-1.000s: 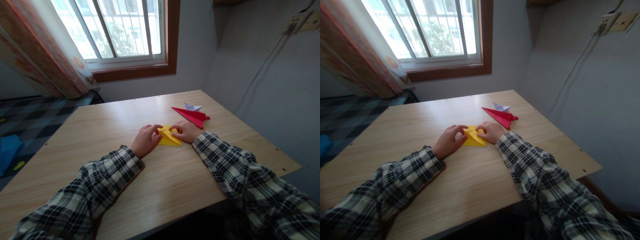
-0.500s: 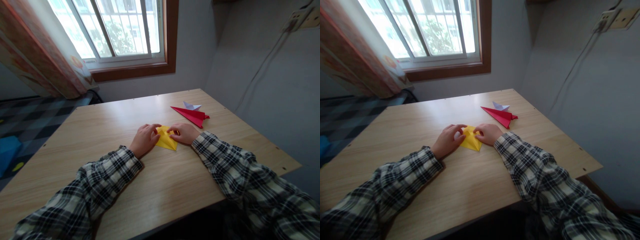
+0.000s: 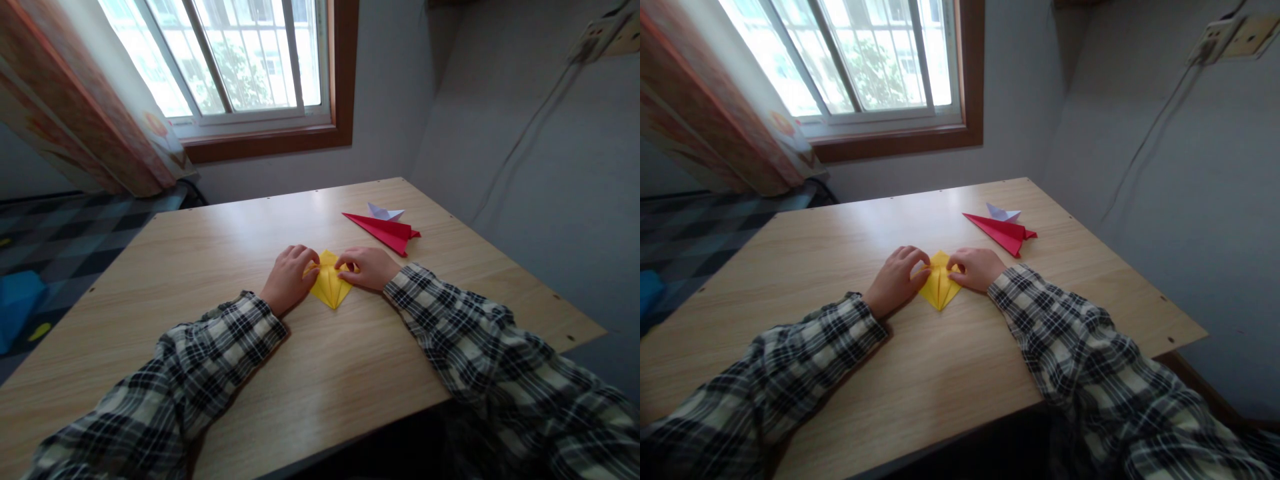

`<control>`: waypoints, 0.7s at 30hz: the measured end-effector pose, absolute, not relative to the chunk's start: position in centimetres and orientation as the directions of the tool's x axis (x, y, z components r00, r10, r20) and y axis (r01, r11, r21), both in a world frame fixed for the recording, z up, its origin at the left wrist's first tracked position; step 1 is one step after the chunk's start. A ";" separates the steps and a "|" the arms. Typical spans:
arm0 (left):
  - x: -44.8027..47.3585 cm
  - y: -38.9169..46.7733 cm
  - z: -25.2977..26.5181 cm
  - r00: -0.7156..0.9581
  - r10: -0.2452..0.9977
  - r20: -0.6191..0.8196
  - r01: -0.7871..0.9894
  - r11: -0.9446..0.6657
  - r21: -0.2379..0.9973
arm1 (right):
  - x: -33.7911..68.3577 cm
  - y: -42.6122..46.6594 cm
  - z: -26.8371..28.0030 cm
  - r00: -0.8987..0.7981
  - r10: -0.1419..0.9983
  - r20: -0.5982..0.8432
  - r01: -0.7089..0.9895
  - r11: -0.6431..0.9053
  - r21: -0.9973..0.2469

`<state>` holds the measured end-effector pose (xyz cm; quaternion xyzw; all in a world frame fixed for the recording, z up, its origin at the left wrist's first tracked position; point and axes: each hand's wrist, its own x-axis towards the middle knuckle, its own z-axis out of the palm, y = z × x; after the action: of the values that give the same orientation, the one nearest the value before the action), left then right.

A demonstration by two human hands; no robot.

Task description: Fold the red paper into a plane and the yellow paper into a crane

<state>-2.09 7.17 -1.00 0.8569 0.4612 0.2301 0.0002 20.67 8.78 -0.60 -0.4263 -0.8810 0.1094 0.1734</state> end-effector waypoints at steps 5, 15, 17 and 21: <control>-2.0 7.2 -0.9 0.516 0.762 0.391 0.785 -0.604 0.140 | 20.7 8.8 -0.7 -0.569 0.794 0.216 0.716 0.607 -0.346; -1.9 6.8 -0.5 0.560 0.727 0.397 0.794 -0.608 -0.006 | 20.9 8.7 -0.9 -0.581 0.775 0.248 0.705 0.632 -0.323; -1.8 6.6 -0.3 0.581 0.716 0.387 0.781 -0.625 -0.018 | 21.0 8.8 -0.9 -0.579 0.777 0.249 0.705 0.630 -0.326; -1.6 6.3 0.0 0.605 0.708 0.363 0.765 -0.644 -0.019 | 21.1 9.1 -1.1 -0.564 0.786 0.251 0.713 0.618 -0.332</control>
<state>-1.63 6.32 -0.02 0.8917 0.4130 0.1635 -0.0866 21.13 9.10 -1.09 -0.4265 -0.8791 0.0966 0.1899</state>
